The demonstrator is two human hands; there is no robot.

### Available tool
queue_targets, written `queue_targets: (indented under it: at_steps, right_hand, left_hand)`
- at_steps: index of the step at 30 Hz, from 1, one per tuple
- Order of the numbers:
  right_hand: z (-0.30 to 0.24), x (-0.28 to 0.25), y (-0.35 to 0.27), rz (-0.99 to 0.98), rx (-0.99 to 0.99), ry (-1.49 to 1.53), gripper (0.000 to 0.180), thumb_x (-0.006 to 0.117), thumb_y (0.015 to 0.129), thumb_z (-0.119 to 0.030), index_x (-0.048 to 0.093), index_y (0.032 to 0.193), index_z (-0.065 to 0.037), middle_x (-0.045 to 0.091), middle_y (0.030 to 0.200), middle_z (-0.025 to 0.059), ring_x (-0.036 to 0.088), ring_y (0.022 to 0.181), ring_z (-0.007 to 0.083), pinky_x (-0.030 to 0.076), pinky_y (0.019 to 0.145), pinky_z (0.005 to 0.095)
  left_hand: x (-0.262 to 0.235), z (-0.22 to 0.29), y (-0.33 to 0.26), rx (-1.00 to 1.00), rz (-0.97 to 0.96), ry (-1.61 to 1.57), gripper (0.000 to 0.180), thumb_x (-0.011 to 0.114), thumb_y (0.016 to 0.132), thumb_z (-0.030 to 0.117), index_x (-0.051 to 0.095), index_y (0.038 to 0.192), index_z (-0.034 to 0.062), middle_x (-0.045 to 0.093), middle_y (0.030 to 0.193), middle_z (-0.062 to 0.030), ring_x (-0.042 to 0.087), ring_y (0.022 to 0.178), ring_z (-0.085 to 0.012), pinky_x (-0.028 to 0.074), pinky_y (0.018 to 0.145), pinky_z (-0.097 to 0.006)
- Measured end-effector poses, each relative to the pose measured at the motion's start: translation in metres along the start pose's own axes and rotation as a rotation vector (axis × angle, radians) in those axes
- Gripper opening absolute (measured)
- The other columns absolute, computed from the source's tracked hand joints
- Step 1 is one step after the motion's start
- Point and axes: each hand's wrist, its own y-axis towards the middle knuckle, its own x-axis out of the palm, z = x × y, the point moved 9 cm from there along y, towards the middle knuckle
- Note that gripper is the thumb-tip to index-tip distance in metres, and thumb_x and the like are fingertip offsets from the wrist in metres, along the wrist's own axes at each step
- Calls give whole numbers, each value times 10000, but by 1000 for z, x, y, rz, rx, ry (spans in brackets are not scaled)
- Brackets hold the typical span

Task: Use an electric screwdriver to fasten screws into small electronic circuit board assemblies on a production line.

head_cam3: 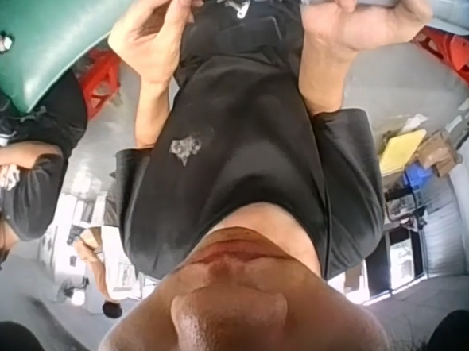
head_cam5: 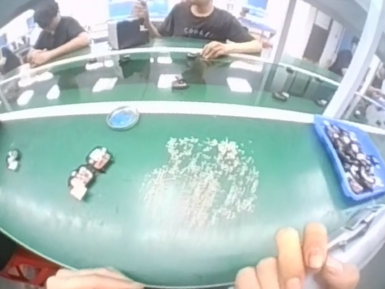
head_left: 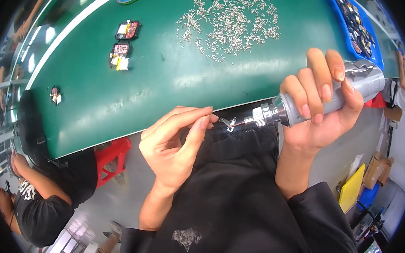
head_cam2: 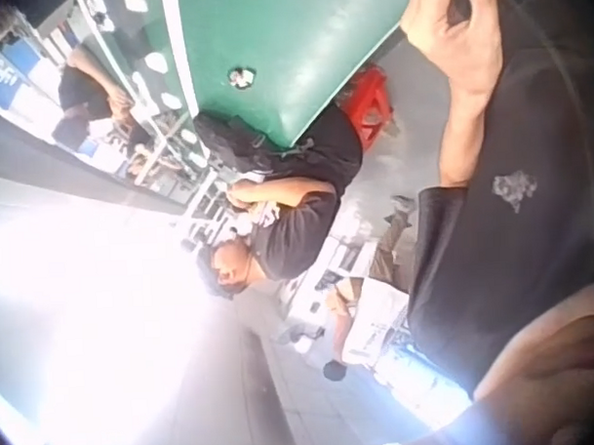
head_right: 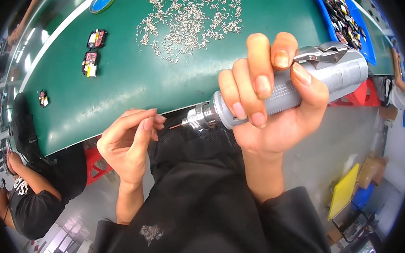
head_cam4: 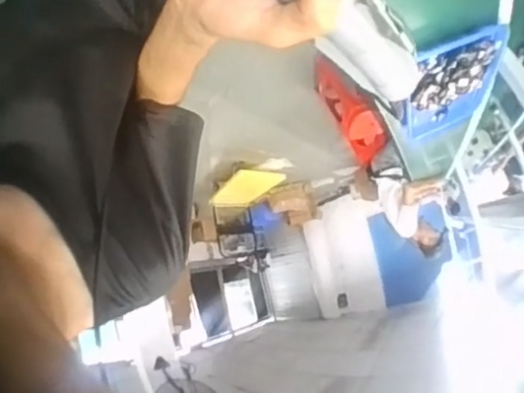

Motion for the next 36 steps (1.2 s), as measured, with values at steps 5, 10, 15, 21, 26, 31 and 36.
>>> queue_targets:
  at_steps: [5, 10, 15, 21, 26, 31, 36]
  right_hand:
    - [3, 6, -5, 11, 3, 34, 116, 524, 853, -135, 455, 887, -49, 440, 726, 44, 405, 436, 93, 401, 518, 263]
    - [4, 12, -7, 20, -40, 49, 120, 528, 850, -135, 459, 889, -45, 450, 733, 50, 413, 440, 97, 409, 523, 262]
    - [6, 16, -9, 17, -53, 3, 135, 549, 840, -138, 463, 889, -46, 457, 737, 50, 414, 445, 94, 408, 516, 261]
    - [9, 11, -8, 25, -37, -18, 142, 554, 837, -142, 466, 892, -44, 460, 738, 50, 412, 444, 94, 405, 508, 260]
    - [10, 12, -8, 29, -31, 19, 142, 554, 838, -141, 459, 886, -47, 455, 735, 52, 412, 442, 94, 400, 503, 260]
    - [8, 10, -11, 23, -16, 0, 132, 537, 845, -143, 451, 883, -50, 446, 728, 51, 404, 427, 97, 396, 499, 266]
    - [7, 15, -14, -38, 4, -105, 125, 505, 859, -165, 453, 884, -55, 438, 721, 47, 402, 422, 103, 389, 505, 276]
  left_hand:
    - [0, -10, -7, -59, -4, -223, 97, 638, 809, -107, 660, 901, -87, 657, 821, -145, 648, 726, -176, 522, 634, -246]
    - [12, -21, -13, -163, -80, -542, 77, 597, 888, -11, 628, 879, -81, 637, 817, -151, 598, 682, -149, 482, 570, -245]
    - [18, -17, -15, -149, -123, -543, 127, 555, 928, 35, 603, 876, -71, 620, 813, -143, 563, 669, -135, 450, 565, -238]
    - [22, -19, -12, -173, -153, -543, 158, 535, 945, 68, 579, 852, -52, 599, 795, -126, 531, 647, -121, 425, 572, -230]
    - [24, -17, -11, -183, -210, -584, 196, 521, 959, 105, 570, 838, -41, 587, 784, -112, 505, 632, -109, 402, 562, -223]
    - [29, -24, -16, -268, -258, -595, 201, 527, 961, 122, 571, 841, -34, 579, 777, -87, 503, 638, -96, 397, 571, -219]
    - [24, -13, -18, -199, -145, -299, 125, 565, 921, 37, 570, 831, -49, 586, 758, -87, 531, 648, -97, 416, 580, -216]
